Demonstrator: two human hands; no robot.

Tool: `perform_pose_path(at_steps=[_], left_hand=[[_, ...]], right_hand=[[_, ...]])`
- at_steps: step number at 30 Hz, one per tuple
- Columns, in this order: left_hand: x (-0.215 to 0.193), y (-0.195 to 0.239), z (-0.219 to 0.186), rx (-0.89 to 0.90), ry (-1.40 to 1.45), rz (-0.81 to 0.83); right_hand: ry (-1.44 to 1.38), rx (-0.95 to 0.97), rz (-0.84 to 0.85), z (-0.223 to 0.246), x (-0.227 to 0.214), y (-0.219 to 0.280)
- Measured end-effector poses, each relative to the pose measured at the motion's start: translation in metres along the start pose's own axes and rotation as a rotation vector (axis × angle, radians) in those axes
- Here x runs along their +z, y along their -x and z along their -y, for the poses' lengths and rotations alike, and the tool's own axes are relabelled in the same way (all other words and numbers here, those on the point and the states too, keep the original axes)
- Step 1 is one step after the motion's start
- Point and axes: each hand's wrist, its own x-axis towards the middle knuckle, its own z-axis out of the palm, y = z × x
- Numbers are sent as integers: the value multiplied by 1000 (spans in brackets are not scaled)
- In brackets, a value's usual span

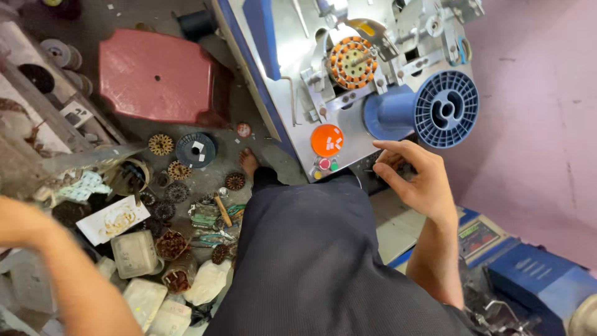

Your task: The person assembles a motor stator by inserting copper windings into a blue plastic housing, then uses a screwdriver to secure and adjust the windings. The person also uses scissors to trim excess wire and continues to tighten and align the components within the housing.

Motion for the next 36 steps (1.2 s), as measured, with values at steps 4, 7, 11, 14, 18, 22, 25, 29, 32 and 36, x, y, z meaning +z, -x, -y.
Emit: perform_pose_path(at_steps=[4,7,11,14,18,22,25,29,32,36], left_hand=[[73,105,-95,-77,300,484],[148,192,-178,-349,553,880],[266,254,-234,-452,633,936],[358,251,-240,-784,678,866],[422,221,-247,-1191,840,878],[409,210,-286,-935,709,684],[386,199,-328,-720,891,761],[370,210,-391,-615,577,809],[337,247,-426,-462,282,604],[298,304,-435,-368,348,392]], right_hand=[[-106,87,-150,-29,-25,17],[-121,162,-192,-56,-50,22],[-237,137,-133,-106,-90,11],[-198,69,-44,-143,-133,1],[-306,63,40,-194,-183,-9],[-214,71,49,-228,-216,-14],[-292,53,109,-238,-224,-32],[-321,-49,225,-242,-209,-81],[-418,-122,367,-229,-180,-137],[-409,-188,455,-205,-105,-228]])
